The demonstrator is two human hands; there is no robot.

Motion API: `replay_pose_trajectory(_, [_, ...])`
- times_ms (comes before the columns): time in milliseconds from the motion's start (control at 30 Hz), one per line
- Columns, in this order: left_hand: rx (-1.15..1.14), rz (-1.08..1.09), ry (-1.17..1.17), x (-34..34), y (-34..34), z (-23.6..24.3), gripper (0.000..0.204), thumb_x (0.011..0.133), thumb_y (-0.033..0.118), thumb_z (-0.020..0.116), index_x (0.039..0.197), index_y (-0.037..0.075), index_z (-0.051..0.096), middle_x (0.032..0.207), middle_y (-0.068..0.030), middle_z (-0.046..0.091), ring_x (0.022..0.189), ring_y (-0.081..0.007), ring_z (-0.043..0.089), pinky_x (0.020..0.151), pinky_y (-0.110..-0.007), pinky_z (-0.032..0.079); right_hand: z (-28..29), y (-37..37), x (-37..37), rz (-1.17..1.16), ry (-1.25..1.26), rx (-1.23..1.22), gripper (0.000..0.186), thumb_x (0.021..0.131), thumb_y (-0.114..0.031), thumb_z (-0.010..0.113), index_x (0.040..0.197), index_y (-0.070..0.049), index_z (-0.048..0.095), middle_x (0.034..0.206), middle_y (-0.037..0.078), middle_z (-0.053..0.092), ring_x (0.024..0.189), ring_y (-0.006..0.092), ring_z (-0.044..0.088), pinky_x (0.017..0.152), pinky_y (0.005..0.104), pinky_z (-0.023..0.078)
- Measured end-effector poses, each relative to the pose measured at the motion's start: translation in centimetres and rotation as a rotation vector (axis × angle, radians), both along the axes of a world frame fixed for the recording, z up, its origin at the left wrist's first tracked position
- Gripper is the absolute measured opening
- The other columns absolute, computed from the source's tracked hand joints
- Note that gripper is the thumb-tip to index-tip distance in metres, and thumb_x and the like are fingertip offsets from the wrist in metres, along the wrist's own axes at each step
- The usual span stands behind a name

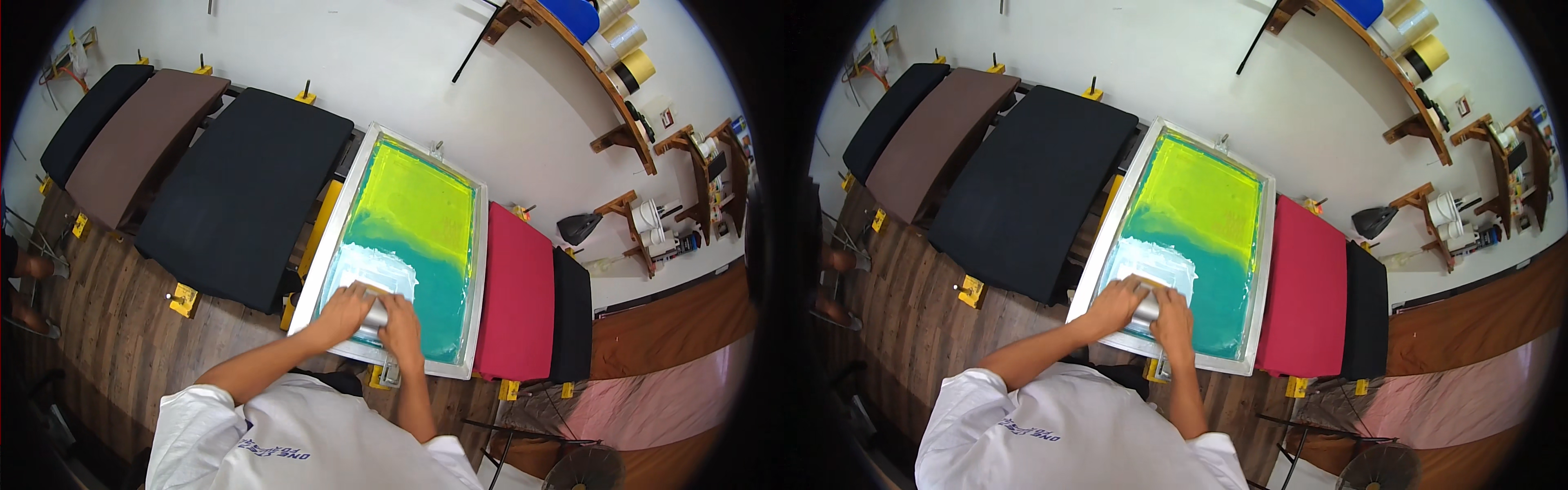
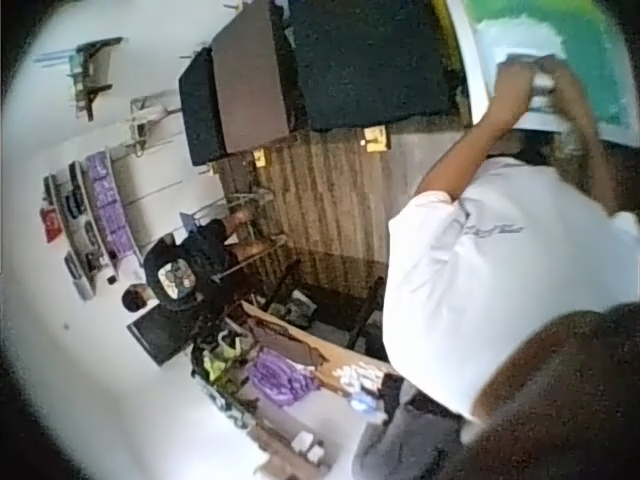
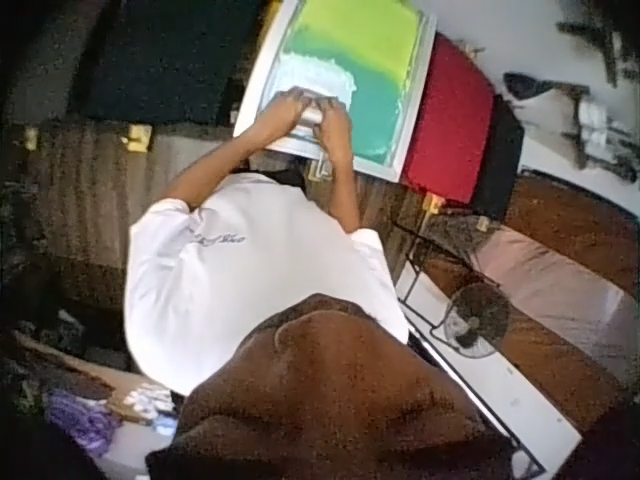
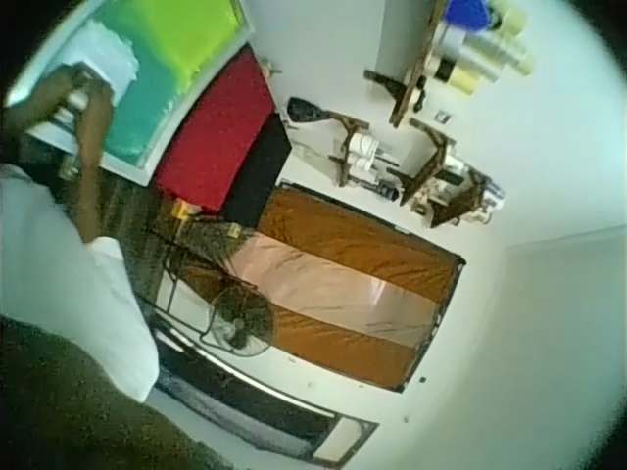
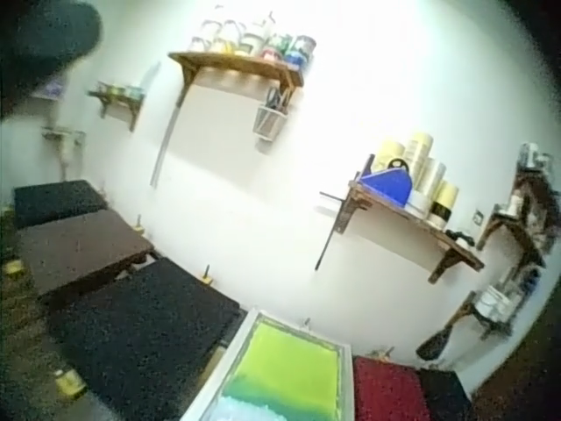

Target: The recorder is performing screen printing on a series of garments, applying white ink through a screen onto the fabric using a squeegee and then moving to the next station.

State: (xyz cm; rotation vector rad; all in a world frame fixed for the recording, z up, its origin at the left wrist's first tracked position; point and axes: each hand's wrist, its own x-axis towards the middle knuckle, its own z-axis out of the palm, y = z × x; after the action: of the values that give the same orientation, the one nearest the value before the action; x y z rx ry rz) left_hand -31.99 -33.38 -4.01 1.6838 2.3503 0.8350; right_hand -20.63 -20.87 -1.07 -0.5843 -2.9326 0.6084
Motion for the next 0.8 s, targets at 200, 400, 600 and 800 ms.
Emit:
replay_pose_trajectory(200, [-0.12, -0.053, -0.083, 2.6, -3.1, 2.9, 0.043, 0.071, 0.002, 0.064, 0.114, 0.001, 0.065, 0.106, -0.0216, 0.067, 0.102, -0.0363, 0.065, 0.087, -0.045, 0.051, 1.3, -2.9, 3.7, 0.0, -0.05, -0.119, 0.055, 0.062, 0.007, 0.063, 0.115, -0.006, 0.064, 0.109, 0.015, 0.062, 0.104, 0.0373, 0.057, 0.092, 0.0434, 0.048])
replay_pose_trajectory(400, [-0.024, 0.033, -0.139, -1.7, 1.6, 2.1, 0.021, 0.075, 0.004, 0.064, 0.095, 0.004, 0.07, 0.084, -0.0179, 0.069, 0.081, -0.0348, 0.068, 0.075, -0.047, 0.051, 2.6, 1.5, -1.6, -0.018, -0.091, -0.035, 0.045, 0.069, 0.002, 0.062, 0.112, -0.008, 0.069, 0.109, 0.015, 0.064, 0.103, 0.0373, 0.06, 0.088, 0.0448, 0.051])
replay_pose_trajectory(600, [-0.018, 0.067, -0.082, -0.4, 0.7, 0.6, 0.038, 0.069, -0.002, 0.064, 0.107, 0.001, 0.064, 0.109, -0.0213, 0.065, 0.102, -0.0373, 0.063, 0.085, -0.046, 0.047, -0.3, 1.1, -0.3, -0.002, 0.024, -0.078, 0.056, 0.062, 0.006, 0.065, 0.116, -0.006, 0.061, 0.105, 0.017, 0.057, 0.101, 0.039, 0.054, 0.091, 0.0437, 0.047])
replay_pose_trajectory(800, [-0.159, -0.045, -0.105, 3.4, -3.2, 1.8, 0.042, 0.067, 0.005, 0.071, 0.109, 0.004, 0.067, 0.102, -0.0195, 0.068, 0.1, -0.0352, 0.065, 0.086, -0.045, 0.048, 1.2, -2.7, 4.1, 0.026, -0.006, -0.145, 0.057, 0.059, 0.008, 0.064, 0.114, -0.006, 0.064, 0.104, 0.016, 0.06, 0.1, 0.0383, 0.056, 0.089, 0.0434, 0.048])
